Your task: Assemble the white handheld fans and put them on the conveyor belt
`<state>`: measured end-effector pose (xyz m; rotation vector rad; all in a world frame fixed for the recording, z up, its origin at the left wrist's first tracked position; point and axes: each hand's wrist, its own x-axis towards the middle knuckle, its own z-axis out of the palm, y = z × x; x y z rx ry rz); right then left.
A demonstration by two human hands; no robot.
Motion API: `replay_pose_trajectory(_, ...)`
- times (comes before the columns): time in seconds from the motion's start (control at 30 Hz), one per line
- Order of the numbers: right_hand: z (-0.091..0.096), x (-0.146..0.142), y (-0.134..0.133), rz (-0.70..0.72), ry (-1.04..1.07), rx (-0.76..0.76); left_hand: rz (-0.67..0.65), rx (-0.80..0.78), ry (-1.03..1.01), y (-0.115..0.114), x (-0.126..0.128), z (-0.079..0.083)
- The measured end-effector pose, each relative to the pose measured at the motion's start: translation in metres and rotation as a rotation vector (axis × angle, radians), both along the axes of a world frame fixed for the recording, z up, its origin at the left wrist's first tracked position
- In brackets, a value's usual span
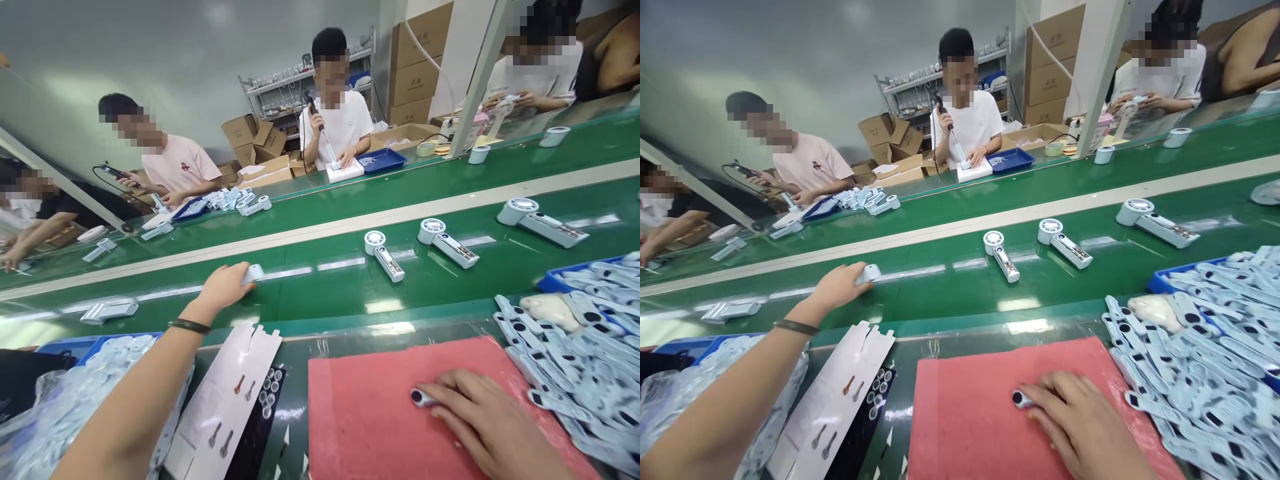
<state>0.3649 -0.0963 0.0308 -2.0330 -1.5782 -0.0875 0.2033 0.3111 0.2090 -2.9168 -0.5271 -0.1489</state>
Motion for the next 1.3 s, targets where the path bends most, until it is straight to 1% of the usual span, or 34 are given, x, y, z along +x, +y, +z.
replay_pose_trajectory(0.03, 0.002, -0.001, 0.000, 0.008, 0.007, 0.001, -0.027, -0.012, 0.027, -0.016, 0.004, -0.005)
replay_pose_trajectory(0.1, 0.006, -0.001, 0.000, 0.007, 0.025, -0.006, -0.139, -0.023, 0.089, -0.061, 0.015, -0.020)
replay_pose_trajectory(0.17, 0.008, 0.002, -0.003, -0.013, 0.056, -0.026, -0.317, 0.006, 0.121, -0.120, 0.027, -0.038)
replay_pose_trajectory(0.2, 0.010, 0.004, -0.006, -0.034, 0.078, -0.036, -0.398, 0.035, 0.107, -0.151, 0.032, -0.046)
replay_pose_trajectory(0.23, 0.013, 0.006, -0.009, -0.070, 0.104, -0.041, -0.470, 0.043, 0.098, -0.179, 0.035, -0.054)
replay_pose_trajectory(0.27, 0.016, 0.009, -0.013, -0.118, 0.135, -0.039, -0.511, 0.039, 0.092, -0.203, 0.036, -0.062)
replay_pose_trajectory(0.3, 0.020, 0.012, -0.016, -0.172, 0.167, -0.029, -0.530, 0.023, 0.091, -0.222, 0.036, -0.068)
replay_pose_trajectory(0.33, 0.025, 0.014, -0.020, -0.224, 0.201, -0.014, -0.536, -0.003, 0.102, -0.234, 0.035, -0.074)
replay_pose_trajectory(0.37, 0.030, 0.016, -0.023, -0.265, 0.235, 0.004, -0.530, -0.034, 0.116, -0.239, 0.032, -0.080)
replay_pose_trajectory(0.43, 0.041, 0.015, -0.028, -0.293, 0.298, 0.039, -0.499, -0.127, 0.134, -0.235, 0.023, -0.086)
replay_pose_trajectory(0.53, 0.057, 0.003, -0.024, -0.225, 0.367, 0.059, -0.437, -0.328, 0.092, -0.214, 0.012, -0.091)
replay_pose_trajectory(0.6, 0.063, -0.010, -0.014, -0.158, 0.366, 0.055, -0.422, -0.399, 0.039, -0.205, 0.009, -0.093)
replay_pose_trajectory(0.7, 0.063, -0.028, 0.002, -0.074, 0.256, 0.045, -0.441, -0.425, -0.030, -0.206, 0.008, -0.096)
replay_pose_trajectory(0.77, 0.059, -0.038, 0.011, -0.050, 0.156, 0.032, -0.477, -0.508, -0.088, -0.208, 0.009, -0.097)
replay_pose_trajectory(0.87, 0.055, -0.047, 0.018, -0.090, 0.037, 0.004, -0.535, -0.655, -0.176, -0.208, 0.009, -0.099)
replay_pose_trajectory(0.97, 0.054, -0.048, 0.019, -0.127, 0.003, -0.008, -0.502, -0.688, -0.197, -0.207, 0.008, -0.100)
replay_pose_trajectory(1.03, 0.052, -0.045, 0.018, -0.098, 0.093, 0.011, -0.450, -0.706, -0.197, -0.209, 0.008, -0.101)
replay_pose_trajectory(1.13, 0.043, -0.039, 0.015, -0.038, 0.357, 0.084, -0.415, -0.751, -0.217, -0.214, 0.007, -0.101)
replay_pose_trajectory(1.23, 0.031, -0.034, 0.015, 0.013, 0.617, 0.131, -0.452, -0.774, -0.242, -0.217, 0.006, -0.103)
replay_pose_trajectory(1.3, 0.026, -0.033, 0.015, 0.041, 0.695, 0.131, -0.468, -0.778, -0.266, -0.217, 0.004, -0.106)
